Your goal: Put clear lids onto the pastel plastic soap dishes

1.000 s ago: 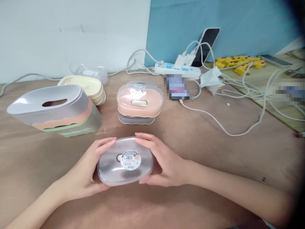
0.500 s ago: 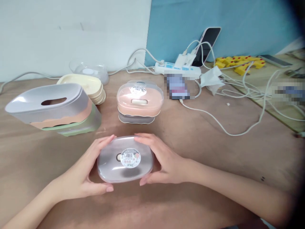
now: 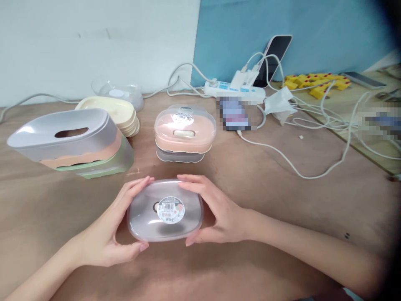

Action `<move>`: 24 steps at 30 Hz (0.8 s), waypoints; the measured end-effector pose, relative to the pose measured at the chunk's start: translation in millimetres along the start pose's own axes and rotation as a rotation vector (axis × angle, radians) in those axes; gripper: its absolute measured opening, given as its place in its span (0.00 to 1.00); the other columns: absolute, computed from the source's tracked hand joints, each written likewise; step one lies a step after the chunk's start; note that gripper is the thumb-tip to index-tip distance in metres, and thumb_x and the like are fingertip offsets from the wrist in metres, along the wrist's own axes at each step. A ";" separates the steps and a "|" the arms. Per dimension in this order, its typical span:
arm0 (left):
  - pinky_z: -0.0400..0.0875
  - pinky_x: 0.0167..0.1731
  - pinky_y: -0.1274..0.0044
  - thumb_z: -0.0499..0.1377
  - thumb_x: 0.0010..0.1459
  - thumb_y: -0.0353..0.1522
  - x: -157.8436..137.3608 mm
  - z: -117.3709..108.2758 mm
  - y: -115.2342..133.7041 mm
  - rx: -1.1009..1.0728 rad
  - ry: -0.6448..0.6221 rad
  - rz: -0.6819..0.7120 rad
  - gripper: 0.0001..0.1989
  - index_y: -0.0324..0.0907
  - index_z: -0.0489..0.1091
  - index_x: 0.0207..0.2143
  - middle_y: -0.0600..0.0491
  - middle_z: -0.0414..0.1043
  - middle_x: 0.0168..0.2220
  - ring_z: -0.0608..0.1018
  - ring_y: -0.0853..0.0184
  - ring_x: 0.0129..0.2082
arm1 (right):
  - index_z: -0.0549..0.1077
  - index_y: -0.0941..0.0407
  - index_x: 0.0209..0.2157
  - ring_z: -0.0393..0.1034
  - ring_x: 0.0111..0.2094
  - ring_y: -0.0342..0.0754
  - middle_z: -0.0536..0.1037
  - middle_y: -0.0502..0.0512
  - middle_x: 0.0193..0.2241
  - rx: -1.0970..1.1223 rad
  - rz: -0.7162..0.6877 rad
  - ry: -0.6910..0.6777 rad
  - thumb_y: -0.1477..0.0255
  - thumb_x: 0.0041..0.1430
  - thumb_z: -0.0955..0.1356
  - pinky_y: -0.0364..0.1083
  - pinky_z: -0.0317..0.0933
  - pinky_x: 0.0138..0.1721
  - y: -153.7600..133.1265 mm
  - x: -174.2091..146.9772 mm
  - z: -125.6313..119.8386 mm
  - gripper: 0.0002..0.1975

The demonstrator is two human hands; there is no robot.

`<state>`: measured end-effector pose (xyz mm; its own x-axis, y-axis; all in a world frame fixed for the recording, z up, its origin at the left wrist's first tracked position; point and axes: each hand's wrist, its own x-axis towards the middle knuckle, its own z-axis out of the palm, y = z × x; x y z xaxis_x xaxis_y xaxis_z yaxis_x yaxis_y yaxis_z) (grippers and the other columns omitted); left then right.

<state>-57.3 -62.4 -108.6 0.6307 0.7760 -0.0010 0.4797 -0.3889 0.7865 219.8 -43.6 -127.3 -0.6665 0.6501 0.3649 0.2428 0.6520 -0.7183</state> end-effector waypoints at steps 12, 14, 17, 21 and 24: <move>0.63 0.57 0.61 0.62 0.52 0.36 0.7 -4.1 -0.2 0.037 -0.030 -0.043 0.44 0.53 0.39 0.65 0.46 0.43 0.64 0.55 0.50 0.63 | 0.49 0.53 0.60 0.53 0.61 0.57 0.60 0.66 0.58 -0.014 0.029 -0.058 0.58 0.47 0.74 0.57 0.54 0.58 -0.2 1.0 -1.9 0.45; 0.63 0.57 0.62 0.63 0.51 0.36 1.1 -4.4 -0.2 0.041 -0.034 -0.054 0.44 0.54 0.40 0.64 0.47 0.44 0.64 0.56 0.50 0.63 | 0.47 0.55 0.61 0.52 0.62 0.57 0.59 0.68 0.58 -0.051 0.022 -0.089 0.56 0.48 0.74 0.57 0.53 0.58 0.1 0.7 -2.0 0.46; 0.64 0.56 0.62 0.64 0.49 0.35 1.9 -4.9 -0.5 0.050 -0.034 -0.072 0.46 0.54 0.41 0.64 0.47 0.45 0.63 0.57 0.49 0.62 | 0.44 0.58 0.61 0.49 0.62 0.60 0.55 0.71 0.60 -0.137 0.016 -0.158 0.54 0.48 0.72 0.60 0.51 0.58 -0.2 -0.1 -2.0 0.49; 0.65 0.55 0.62 0.65 0.48 0.36 3.2 -6.1 -1.0 0.054 -0.038 -0.070 0.47 0.54 0.41 0.64 0.46 0.45 0.62 0.58 0.48 0.61 | 0.43 0.58 0.62 0.50 0.62 0.60 0.55 0.72 0.60 -0.181 0.029 -0.195 0.53 0.52 0.70 0.60 0.51 0.58 -0.9 -0.5 -1.9 0.46; 0.64 0.55 0.60 0.66 0.48 0.36 3.8 -6.9 -1.1 0.069 -0.048 -0.063 0.47 0.55 0.41 0.64 0.46 0.46 0.62 0.59 0.48 0.60 | 0.43 0.57 0.62 0.51 0.61 0.60 0.55 0.72 0.59 -0.191 0.028 -0.188 0.54 0.53 0.69 0.60 0.52 0.57 -0.9 -0.3 -1.9 0.45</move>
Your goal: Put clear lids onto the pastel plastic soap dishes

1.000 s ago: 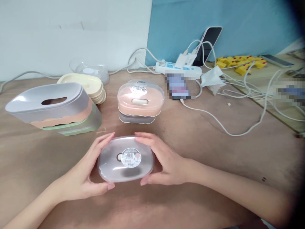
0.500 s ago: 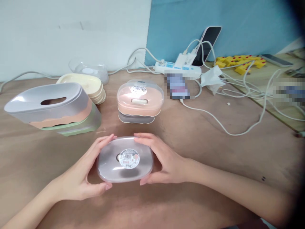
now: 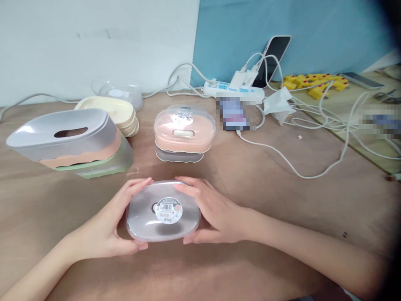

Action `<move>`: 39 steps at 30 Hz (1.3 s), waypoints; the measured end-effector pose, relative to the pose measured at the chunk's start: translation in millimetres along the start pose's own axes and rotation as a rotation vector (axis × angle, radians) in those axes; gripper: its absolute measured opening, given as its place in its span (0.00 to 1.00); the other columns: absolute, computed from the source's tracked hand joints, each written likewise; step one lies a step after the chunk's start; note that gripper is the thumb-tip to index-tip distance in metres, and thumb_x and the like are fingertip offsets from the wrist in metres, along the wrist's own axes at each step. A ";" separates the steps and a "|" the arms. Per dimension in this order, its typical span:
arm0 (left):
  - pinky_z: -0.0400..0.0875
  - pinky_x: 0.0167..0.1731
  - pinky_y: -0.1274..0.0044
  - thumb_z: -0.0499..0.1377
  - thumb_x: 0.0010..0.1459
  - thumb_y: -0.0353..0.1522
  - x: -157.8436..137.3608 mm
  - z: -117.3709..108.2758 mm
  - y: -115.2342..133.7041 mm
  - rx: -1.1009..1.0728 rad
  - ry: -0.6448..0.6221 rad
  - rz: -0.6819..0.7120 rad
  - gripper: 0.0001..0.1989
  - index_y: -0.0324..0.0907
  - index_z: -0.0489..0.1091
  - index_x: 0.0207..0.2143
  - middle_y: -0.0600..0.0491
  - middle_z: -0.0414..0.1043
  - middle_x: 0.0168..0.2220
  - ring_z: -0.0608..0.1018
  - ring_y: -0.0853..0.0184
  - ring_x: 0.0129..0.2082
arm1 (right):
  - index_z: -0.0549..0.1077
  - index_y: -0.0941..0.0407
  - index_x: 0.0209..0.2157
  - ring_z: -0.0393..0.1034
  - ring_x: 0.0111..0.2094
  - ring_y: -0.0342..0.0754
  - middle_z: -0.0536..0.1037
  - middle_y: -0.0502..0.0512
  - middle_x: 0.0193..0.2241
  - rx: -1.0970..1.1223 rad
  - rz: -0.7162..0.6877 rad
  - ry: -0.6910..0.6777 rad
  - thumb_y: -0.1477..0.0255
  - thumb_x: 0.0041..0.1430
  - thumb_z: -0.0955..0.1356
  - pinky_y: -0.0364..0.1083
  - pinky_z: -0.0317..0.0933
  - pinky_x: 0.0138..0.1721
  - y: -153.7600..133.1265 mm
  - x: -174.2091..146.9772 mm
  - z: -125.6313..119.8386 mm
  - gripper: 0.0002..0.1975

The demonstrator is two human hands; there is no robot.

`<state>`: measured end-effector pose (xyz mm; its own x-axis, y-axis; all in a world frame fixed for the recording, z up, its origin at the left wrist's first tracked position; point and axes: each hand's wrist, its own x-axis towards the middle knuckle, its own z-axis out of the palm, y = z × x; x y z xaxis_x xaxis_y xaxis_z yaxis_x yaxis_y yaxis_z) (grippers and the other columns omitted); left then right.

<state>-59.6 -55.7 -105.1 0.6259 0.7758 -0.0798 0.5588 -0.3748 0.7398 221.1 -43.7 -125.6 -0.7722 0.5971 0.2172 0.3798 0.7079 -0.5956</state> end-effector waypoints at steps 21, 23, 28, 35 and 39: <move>0.65 0.54 0.60 0.65 0.48 0.38 0.3 1.6 -1.3 0.108 0.042 0.024 0.46 0.53 0.42 0.64 0.45 0.49 0.61 0.62 0.48 0.58 | 0.44 0.56 0.62 0.55 0.59 0.60 0.57 0.70 0.58 -0.018 -0.003 0.023 0.54 0.52 0.70 0.59 0.54 0.56 1.0 0.6 2.0 0.46; 0.64 0.54 0.60 0.65 0.47 0.38 0.0 2.1 -1.0 0.104 0.051 0.022 0.46 0.53 0.42 0.64 0.45 0.49 0.61 0.62 0.48 0.58 | 0.44 0.56 0.62 0.55 0.59 0.60 0.57 0.70 0.58 -0.021 -0.004 0.025 0.53 0.52 0.70 0.59 0.54 0.56 1.1 0.6 2.5 0.46; 0.64 0.54 0.60 0.64 0.49 0.38 -0.5 2.6 -0.5 0.108 0.055 0.024 0.45 0.53 0.42 0.64 0.45 0.49 0.61 0.62 0.49 0.58 | 0.44 0.56 0.62 0.55 0.59 0.60 0.58 0.70 0.58 -0.016 -0.007 0.027 0.53 0.52 0.70 0.59 0.54 0.56 1.0 1.0 2.7 0.46; 0.64 0.55 0.61 0.64 0.49 0.39 -0.4 1.7 -2.0 0.092 0.028 0.023 0.46 0.54 0.41 0.64 0.46 0.48 0.61 0.61 0.50 0.59 | 0.45 0.57 0.62 0.55 0.59 0.60 0.57 0.71 0.58 -0.024 -0.013 0.031 0.53 0.52 0.70 0.59 0.54 0.56 1.4 0.6 2.7 0.45; 0.63 0.56 0.62 0.63 0.50 0.38 -0.7 2.2 -1.3 0.061 0.029 -0.002 0.44 0.55 0.41 0.64 0.47 0.46 0.62 0.60 0.51 0.60 | 0.44 0.57 0.62 0.55 0.59 0.61 0.57 0.70 0.58 -0.019 -0.012 0.027 0.54 0.52 0.70 0.60 0.54 0.56 1.3 0.9 2.1 0.45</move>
<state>-59.5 -56.8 -107.5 0.6090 0.7908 -0.0614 0.5930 -0.4025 0.6974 219.8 -43.0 -127.9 -0.7628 0.5982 0.2455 0.3801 0.7221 -0.5780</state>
